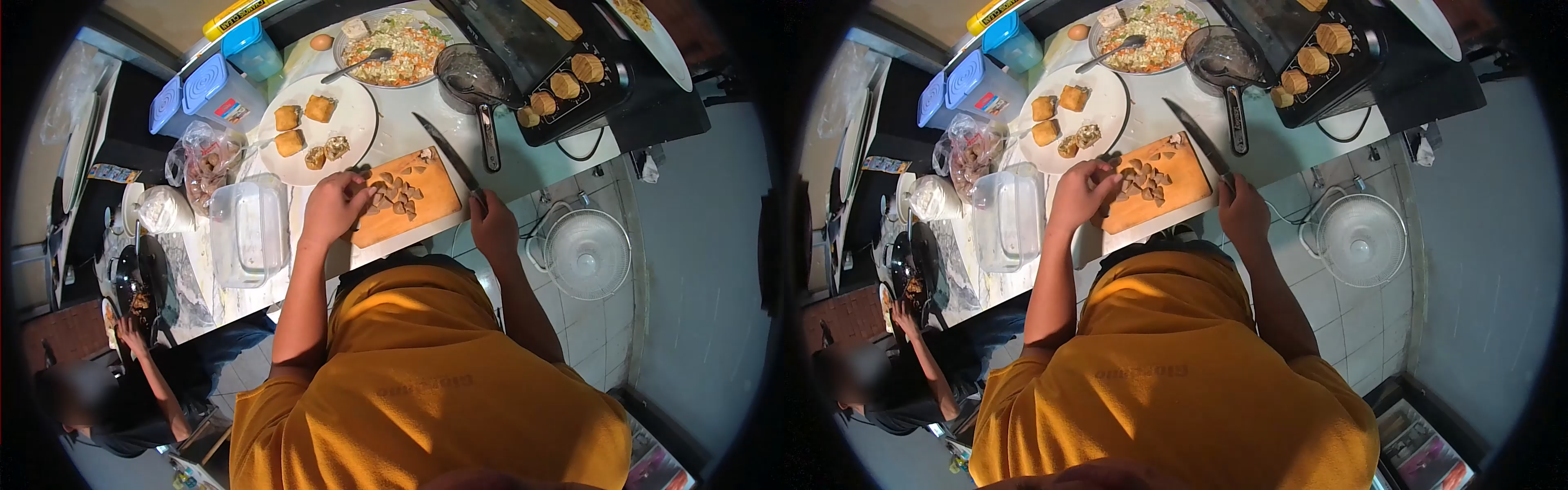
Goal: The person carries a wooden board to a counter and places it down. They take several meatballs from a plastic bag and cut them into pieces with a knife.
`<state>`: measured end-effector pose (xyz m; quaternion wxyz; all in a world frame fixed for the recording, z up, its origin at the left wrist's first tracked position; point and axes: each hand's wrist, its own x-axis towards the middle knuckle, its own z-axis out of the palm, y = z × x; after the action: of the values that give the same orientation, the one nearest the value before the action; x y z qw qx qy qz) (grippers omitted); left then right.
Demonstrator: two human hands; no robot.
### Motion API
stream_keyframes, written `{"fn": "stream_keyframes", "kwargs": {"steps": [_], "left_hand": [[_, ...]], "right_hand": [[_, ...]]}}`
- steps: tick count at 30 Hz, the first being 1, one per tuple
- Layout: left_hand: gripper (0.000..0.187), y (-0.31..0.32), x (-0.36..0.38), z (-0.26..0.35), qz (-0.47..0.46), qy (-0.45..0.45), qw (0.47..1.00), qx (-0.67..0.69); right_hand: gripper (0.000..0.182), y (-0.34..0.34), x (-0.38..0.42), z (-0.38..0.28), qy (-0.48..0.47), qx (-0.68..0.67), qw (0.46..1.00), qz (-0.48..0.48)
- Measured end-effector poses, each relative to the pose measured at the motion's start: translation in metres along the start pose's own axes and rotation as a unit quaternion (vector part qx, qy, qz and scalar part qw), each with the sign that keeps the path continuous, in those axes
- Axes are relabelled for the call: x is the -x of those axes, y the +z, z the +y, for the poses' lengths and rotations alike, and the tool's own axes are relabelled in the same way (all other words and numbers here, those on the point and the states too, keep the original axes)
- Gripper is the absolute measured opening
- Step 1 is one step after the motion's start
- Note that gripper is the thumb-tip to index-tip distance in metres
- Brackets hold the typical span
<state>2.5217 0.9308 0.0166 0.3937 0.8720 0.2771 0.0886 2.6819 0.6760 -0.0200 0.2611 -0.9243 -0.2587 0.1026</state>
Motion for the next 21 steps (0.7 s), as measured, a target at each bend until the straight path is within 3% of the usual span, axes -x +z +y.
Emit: {"fn": "stream_keyframes", "kwargs": {"steps": [9, 11, 13, 15, 17, 21], "left_hand": [[0.030, -0.001, 0.026, -0.030, 0.026, -0.149, 0.982, -0.113], [0.030, 0.005, 0.022, -0.029, 0.036, -0.146, 0.983, -0.106], [0.033, 0.012, 0.016, -0.022, 0.073, -0.085, 0.992, -0.059], [0.035, 0.017, 0.010, -0.016, 0.034, -0.106, 0.992, -0.054], [0.032, 0.025, 0.002, -0.017, 0.037, -0.052, 0.996, -0.056], [0.034, 0.030, 0.004, -0.015, 0.024, -0.058, 0.997, -0.046]], "right_hand": [[0.024, 0.013, -0.025, 0.004, -0.044, 0.153, 0.985, 0.068], [0.023, 0.012, -0.030, 0.003, -0.072, 0.181, 0.978, 0.077], [0.023, 0.011, -0.032, 0.000, -0.067, 0.182, 0.979, 0.068], [0.024, 0.011, -0.028, -0.003, -0.059, 0.187, 0.979, 0.053], [0.026, 0.013, -0.025, -0.008, -0.144, 0.152, 0.964, 0.167], [0.028, 0.009, -0.016, -0.026, -0.180, 0.083, 0.971, 0.133]]}}
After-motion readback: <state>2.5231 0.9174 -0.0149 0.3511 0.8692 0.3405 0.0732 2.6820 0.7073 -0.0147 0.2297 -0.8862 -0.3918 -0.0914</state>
